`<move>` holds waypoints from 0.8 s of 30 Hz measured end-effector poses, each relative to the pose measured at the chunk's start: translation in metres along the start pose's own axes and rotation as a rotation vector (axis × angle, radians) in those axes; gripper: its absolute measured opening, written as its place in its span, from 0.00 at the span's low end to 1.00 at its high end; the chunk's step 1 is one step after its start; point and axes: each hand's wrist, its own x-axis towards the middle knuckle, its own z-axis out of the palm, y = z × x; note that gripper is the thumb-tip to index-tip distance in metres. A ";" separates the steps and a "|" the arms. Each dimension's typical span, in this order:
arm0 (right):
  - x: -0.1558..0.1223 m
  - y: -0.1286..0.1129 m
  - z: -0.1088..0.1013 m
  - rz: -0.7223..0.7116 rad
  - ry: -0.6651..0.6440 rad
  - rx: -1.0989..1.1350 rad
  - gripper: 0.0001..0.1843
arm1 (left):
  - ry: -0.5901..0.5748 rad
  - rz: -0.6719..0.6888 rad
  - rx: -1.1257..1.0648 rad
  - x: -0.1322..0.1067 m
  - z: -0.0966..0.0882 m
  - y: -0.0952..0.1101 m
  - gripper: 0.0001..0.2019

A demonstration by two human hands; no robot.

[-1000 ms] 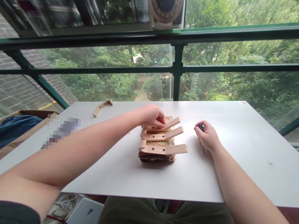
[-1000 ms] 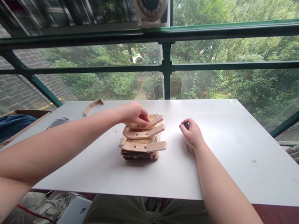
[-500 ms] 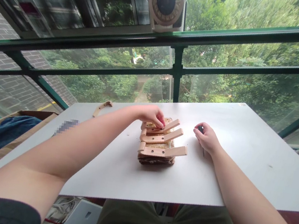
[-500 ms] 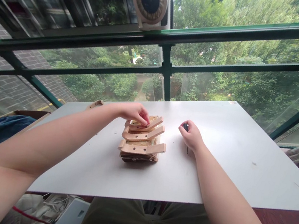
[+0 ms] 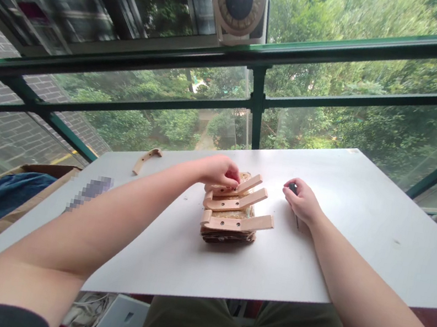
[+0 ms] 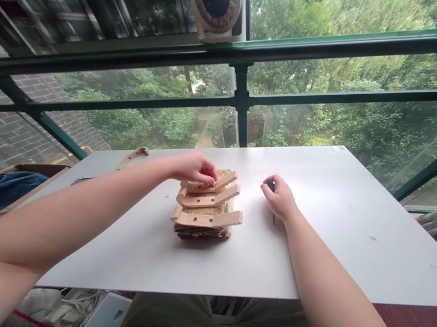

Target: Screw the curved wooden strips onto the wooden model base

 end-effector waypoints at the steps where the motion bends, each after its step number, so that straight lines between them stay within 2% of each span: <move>1: -0.001 0.000 0.000 -0.002 0.000 0.017 0.11 | 0.002 -0.001 0.009 0.000 0.000 0.000 0.12; 4: -0.001 -0.002 0.000 -0.026 0.019 0.093 0.09 | 0.009 0.007 -0.002 -0.002 0.002 0.000 0.13; 7: 0.003 -0.012 -0.004 -0.085 0.093 0.208 0.11 | 0.015 0.018 -0.030 -0.003 0.005 -0.001 0.13; 10: 0.011 -0.037 -0.009 -0.170 0.185 0.314 0.14 | 0.014 0.010 -0.001 -0.003 0.007 0.000 0.12; 13: 0.019 -0.076 -0.009 -0.271 0.207 0.375 0.14 | -0.007 -0.013 0.034 0.000 0.006 0.001 0.12; 16: 0.025 -0.117 -0.003 -0.434 0.058 0.357 0.14 | -0.037 -0.028 0.006 0.002 0.006 0.002 0.11; 19: 0.031 -0.145 0.010 -0.523 -0.116 0.191 0.20 | -0.050 -0.039 -0.029 0.003 0.006 0.003 0.11; 22: 0.038 -0.155 0.025 -0.634 -0.187 -0.013 0.22 | -0.029 -0.048 -0.045 0.002 0.007 0.005 0.10; 24: 0.044 -0.154 0.036 -0.650 -0.232 -0.106 0.23 | -0.007 -0.053 -0.042 0.001 0.008 0.006 0.09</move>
